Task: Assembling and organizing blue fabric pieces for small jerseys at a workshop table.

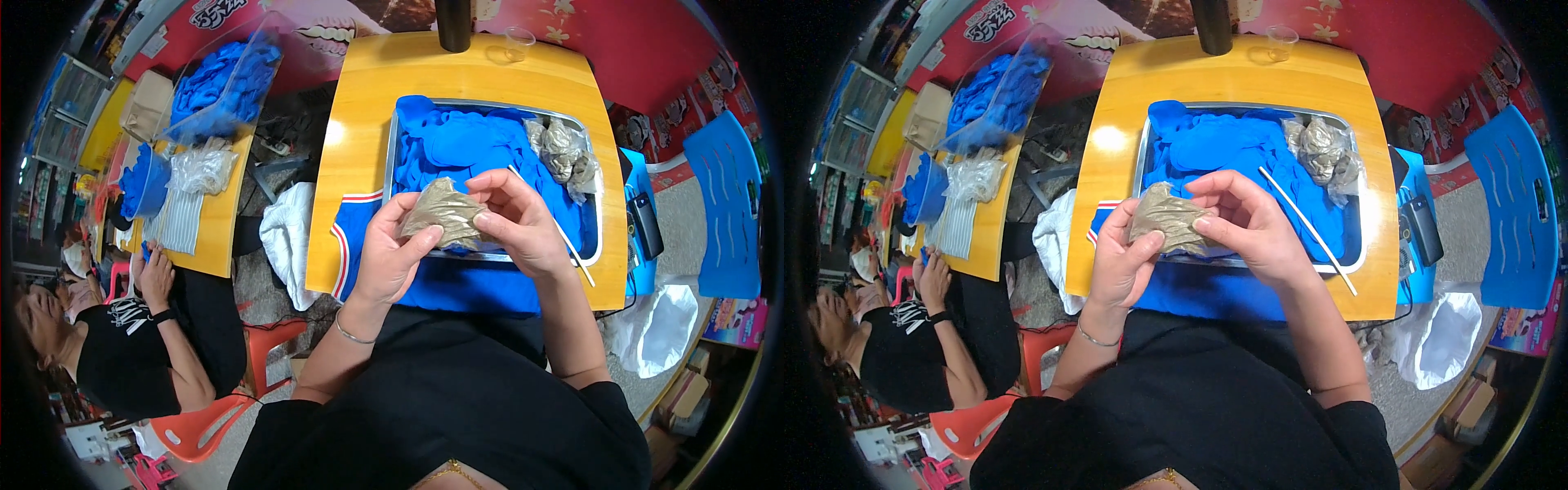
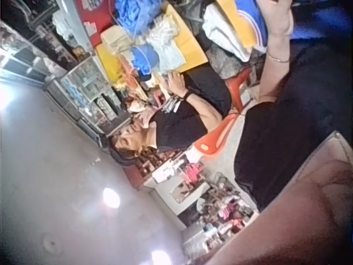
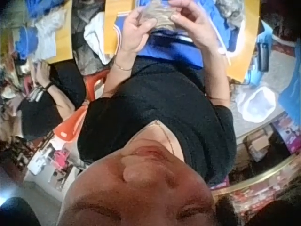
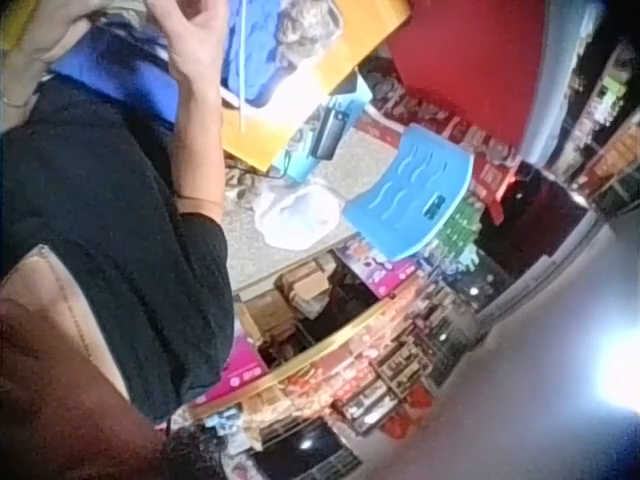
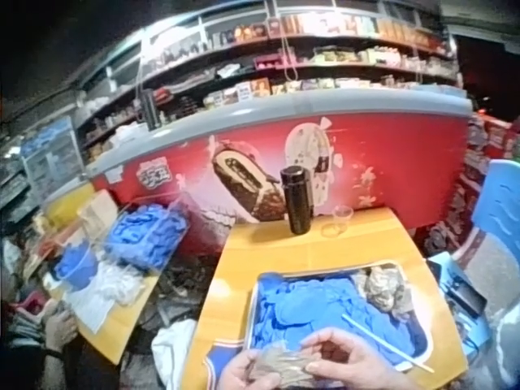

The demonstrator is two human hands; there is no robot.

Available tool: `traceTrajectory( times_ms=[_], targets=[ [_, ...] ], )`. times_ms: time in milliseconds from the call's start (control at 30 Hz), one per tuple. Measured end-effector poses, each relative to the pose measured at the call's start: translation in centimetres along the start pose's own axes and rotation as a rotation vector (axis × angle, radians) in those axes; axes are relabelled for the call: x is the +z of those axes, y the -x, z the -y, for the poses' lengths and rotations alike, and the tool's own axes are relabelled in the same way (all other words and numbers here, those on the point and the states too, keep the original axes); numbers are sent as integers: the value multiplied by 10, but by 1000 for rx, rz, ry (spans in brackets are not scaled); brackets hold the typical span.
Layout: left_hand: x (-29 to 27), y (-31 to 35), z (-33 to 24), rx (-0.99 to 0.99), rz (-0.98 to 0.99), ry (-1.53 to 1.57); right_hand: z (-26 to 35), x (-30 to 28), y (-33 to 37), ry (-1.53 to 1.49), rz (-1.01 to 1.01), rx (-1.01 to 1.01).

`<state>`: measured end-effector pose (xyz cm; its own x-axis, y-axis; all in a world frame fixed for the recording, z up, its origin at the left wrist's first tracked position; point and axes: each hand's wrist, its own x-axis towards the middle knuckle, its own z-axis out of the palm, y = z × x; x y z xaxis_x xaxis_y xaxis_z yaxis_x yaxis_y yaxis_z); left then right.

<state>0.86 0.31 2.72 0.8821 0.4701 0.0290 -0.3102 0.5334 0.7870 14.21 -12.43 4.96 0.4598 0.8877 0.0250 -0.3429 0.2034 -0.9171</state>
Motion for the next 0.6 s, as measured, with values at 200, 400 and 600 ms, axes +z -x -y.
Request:
traceTrajectory(
  times_ms=[200,400,600],
  targets=[
    [-1,1,-1,16,14,7,-2,1,0,-7,10,7],
    [-3,-2,-1,24,46,-10,-2,0,-1,17,4,-21],
    [-4,5,-3,47,23,-75,-6,2,-1,23,11,-10]
  ],
)
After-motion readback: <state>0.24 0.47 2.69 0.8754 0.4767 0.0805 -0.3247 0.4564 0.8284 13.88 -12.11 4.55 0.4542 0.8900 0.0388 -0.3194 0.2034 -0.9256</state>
